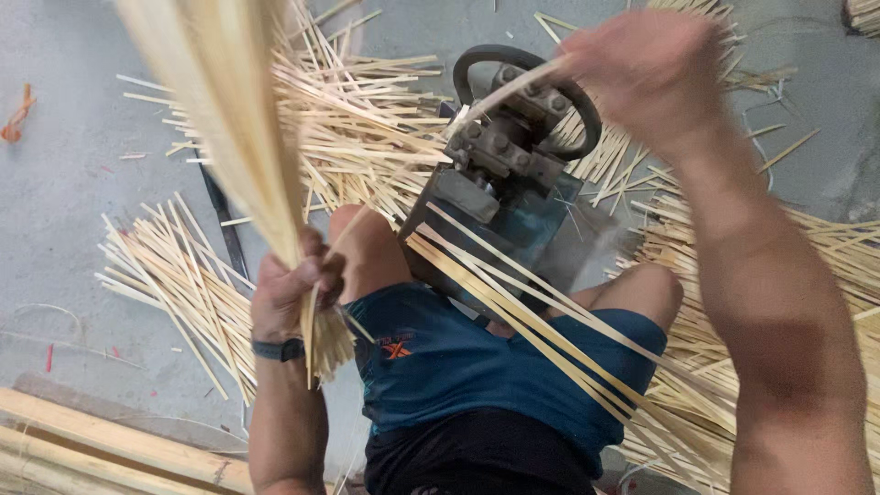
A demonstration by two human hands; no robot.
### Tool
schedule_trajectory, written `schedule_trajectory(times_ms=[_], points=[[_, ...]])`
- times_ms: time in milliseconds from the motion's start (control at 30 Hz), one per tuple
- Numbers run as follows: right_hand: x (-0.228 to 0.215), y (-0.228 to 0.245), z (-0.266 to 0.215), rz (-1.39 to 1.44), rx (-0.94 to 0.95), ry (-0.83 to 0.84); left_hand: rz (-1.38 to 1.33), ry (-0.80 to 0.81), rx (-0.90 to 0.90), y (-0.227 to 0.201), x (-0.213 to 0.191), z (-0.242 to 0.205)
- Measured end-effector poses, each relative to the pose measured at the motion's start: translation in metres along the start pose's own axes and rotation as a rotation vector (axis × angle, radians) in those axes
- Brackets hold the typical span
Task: The person sits on the floor and feeds long bamboo strips into a grinding machine. They hold a bundle of strips in their left hand and guide them through the machine with their right hand, producing thinner strips that fall onto the floor.
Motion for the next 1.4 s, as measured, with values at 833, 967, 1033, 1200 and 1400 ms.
schedule_trajectory(times_ms=[833, 967, 1033, 1200, 1400], points=[[0.077, 0.030, -0.180, 0.555, 0.891, 0.220, 0.462, -0.545, 0.195, -0.044, -0.115, 0.089], [0.128, 0.058, -0.232, 0.681, 1.220, 0.584, 0.484, -0.746, 0.206, -0.038, -0.190, 0.108], [0.146, 0.074, -0.255, 0.731, 1.215, 0.702, 0.393, -0.713, 0.175, -0.031, -0.208, 0.099], [0.183, 0.110, -0.286, 0.866, 1.075, 0.625, 0.359, -0.705, 0.195, -0.027, -0.195, 0.079], [0.184, 0.118, -0.282, 0.884, 1.024, 0.496, 0.342, -0.655, 0.257, -0.044, -0.154, 0.091]])
Point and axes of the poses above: each hand's wrist, its own z-axis towards the middle knuckle, its own x-axis out of the palm, y = z × x, the point moved 8 cm from there along z, towards the middle knuckle, and after that the axes turned 15 degrees about y, right-handed, at the moved point
